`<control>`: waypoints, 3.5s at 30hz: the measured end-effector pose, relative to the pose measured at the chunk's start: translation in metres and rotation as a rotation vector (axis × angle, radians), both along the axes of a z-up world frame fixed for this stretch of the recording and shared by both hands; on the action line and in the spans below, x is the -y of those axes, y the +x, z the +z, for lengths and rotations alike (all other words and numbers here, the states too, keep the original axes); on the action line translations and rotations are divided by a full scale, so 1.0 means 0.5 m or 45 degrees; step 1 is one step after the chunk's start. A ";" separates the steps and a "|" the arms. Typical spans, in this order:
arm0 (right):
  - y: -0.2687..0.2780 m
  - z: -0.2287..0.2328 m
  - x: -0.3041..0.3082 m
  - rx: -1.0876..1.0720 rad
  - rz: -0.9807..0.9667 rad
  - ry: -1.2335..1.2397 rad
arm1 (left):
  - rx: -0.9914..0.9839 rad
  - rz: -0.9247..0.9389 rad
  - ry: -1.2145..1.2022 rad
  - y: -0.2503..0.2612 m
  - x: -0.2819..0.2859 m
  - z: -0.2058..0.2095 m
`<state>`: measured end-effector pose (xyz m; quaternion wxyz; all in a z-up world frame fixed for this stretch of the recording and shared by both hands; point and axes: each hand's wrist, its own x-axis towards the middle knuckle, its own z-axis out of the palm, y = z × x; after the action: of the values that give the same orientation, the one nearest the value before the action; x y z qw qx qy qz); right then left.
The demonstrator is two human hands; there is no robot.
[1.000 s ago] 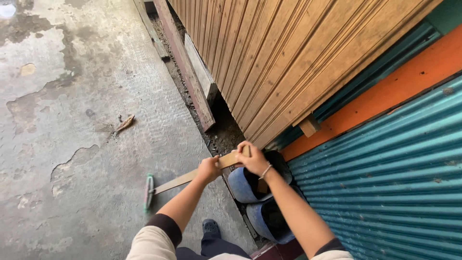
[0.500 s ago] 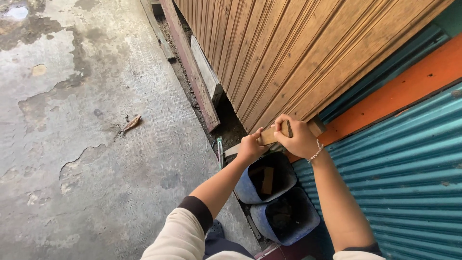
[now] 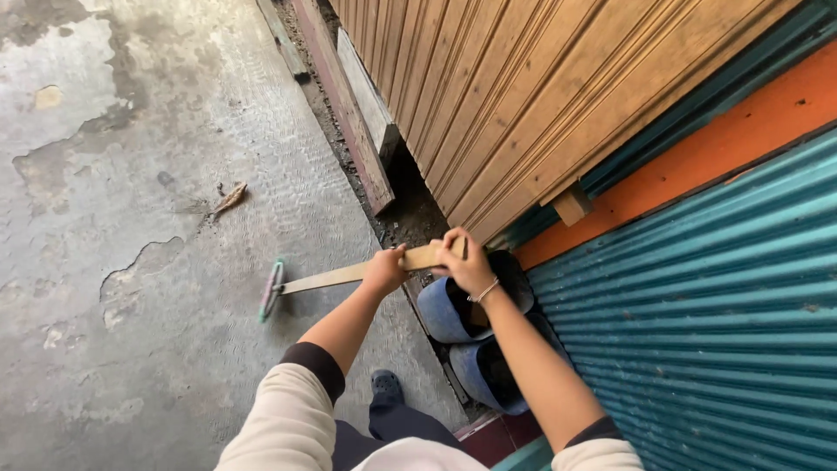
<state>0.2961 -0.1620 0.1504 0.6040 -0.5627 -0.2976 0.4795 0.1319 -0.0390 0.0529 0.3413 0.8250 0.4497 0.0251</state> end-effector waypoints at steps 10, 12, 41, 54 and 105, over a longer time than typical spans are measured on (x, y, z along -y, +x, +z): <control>0.098 0.104 0.073 0.241 -0.075 0.013 | 0.495 -0.036 -0.059 0.156 0.068 -0.010; 0.113 0.172 0.078 0.429 -0.123 0.018 | 0.558 -0.117 0.050 0.199 0.072 0.031; -0.813 -0.042 -0.496 -0.129 0.380 -0.012 | -0.005 0.523 0.151 -0.860 -0.382 -0.057; -0.698 0.259 -0.552 0.758 0.107 -0.058 | 0.452 0.224 -0.038 -0.680 -0.454 0.094; -0.745 0.024 -0.704 -0.030 0.152 0.032 | 0.036 0.306 0.321 -0.760 -0.631 -0.029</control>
<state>-0.0764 0.1898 0.1623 0.5849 -0.5305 -0.3295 0.5175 -0.2478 0.2765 0.0385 0.2358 0.8012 0.5334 0.1337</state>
